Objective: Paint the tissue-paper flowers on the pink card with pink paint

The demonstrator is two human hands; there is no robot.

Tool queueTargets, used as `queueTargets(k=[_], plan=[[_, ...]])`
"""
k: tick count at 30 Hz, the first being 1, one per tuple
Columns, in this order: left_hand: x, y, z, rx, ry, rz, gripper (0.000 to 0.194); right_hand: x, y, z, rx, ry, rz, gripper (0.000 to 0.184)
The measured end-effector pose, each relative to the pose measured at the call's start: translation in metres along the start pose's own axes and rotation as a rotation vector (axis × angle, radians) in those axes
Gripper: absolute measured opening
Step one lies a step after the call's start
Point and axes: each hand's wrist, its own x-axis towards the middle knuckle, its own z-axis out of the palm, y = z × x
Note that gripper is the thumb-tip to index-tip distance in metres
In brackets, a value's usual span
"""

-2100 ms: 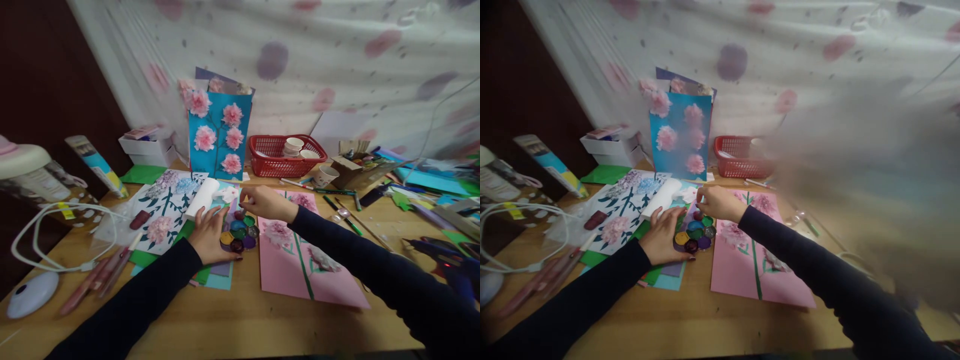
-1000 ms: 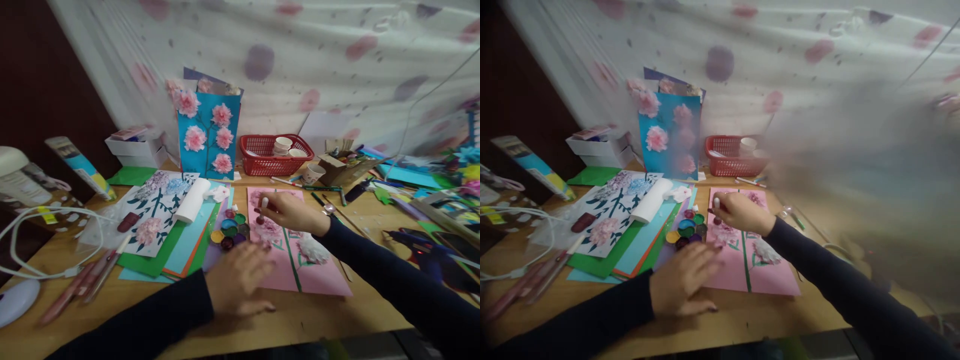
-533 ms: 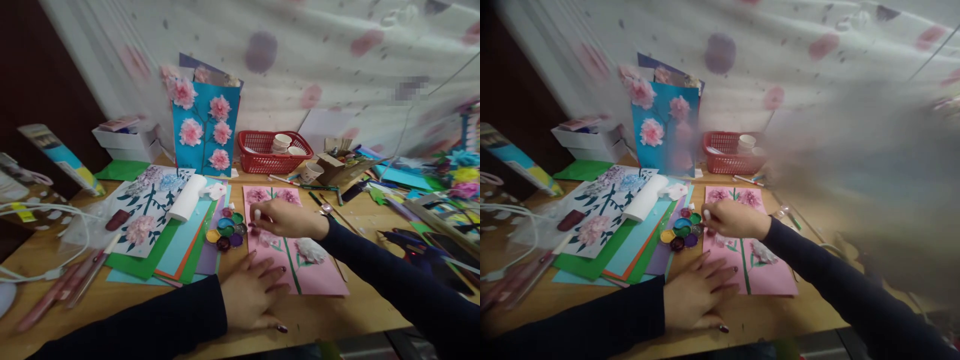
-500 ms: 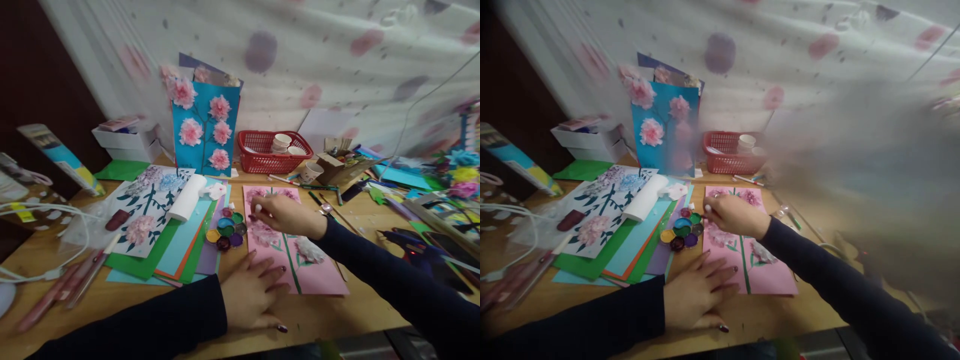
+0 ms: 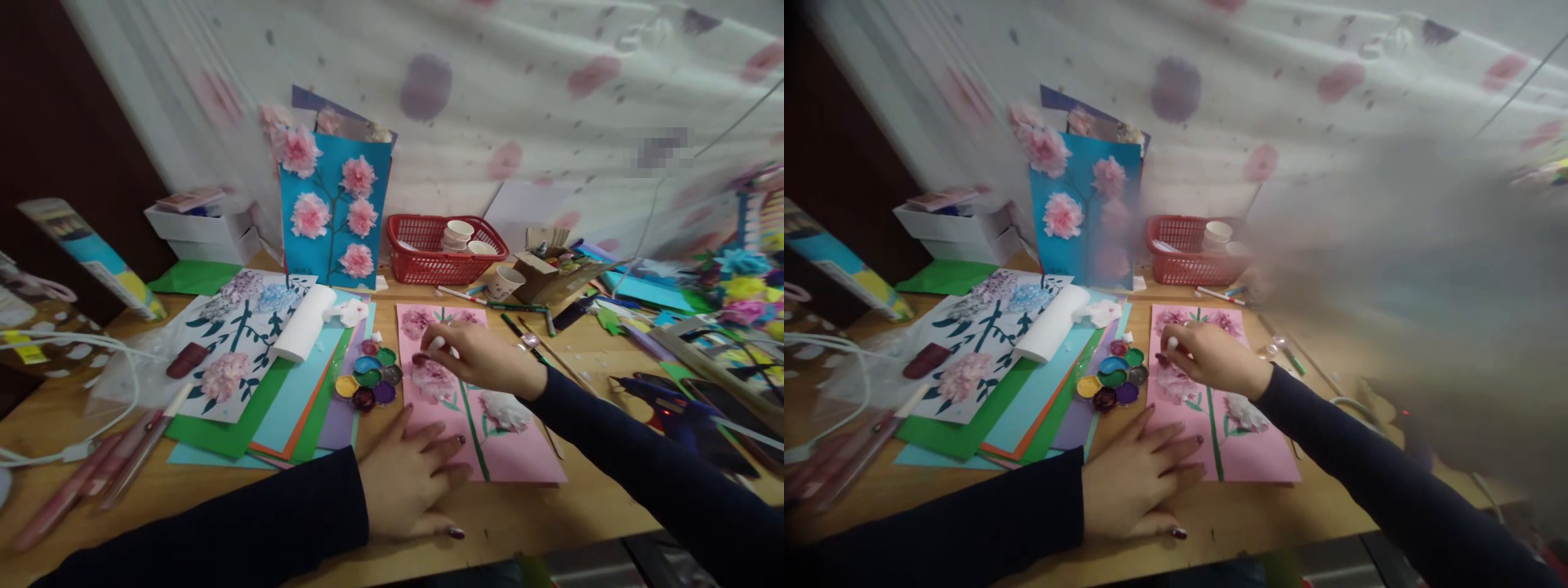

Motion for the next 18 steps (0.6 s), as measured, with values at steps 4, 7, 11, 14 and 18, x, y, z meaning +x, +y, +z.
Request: queueTargets(k=[4, 7, 11, 14, 18], plan=[[0.001, 0.000, -0.002, -0.006, -0.017, -0.013, 0.058, -0.023, -0.003, 0.002, -0.050, -0.002, -0.037, 0.013], [0.001, 0.001, -0.003, -0.017, -0.027, -0.013, 0.057, -0.044, -0.005, 0.009, -0.173, 0.027, -0.049, 0.016], [0.000, 0.002, -0.005, -0.023, -0.039, -0.017, 0.056, -0.055, -0.004, 0.019, -0.081, 0.199, -0.127, 0.013], [0.001, 0.002, -0.007, -0.025, -0.057, -0.023, 0.056, -0.058, -0.003, 0.025, -0.169, 0.211, -0.151, 0.012], [0.001, 0.002, -0.008, -0.044, -0.075, -0.016, 0.056, -0.066, -0.005, 0.032, -0.236, 0.326, -0.048, 0.011]])
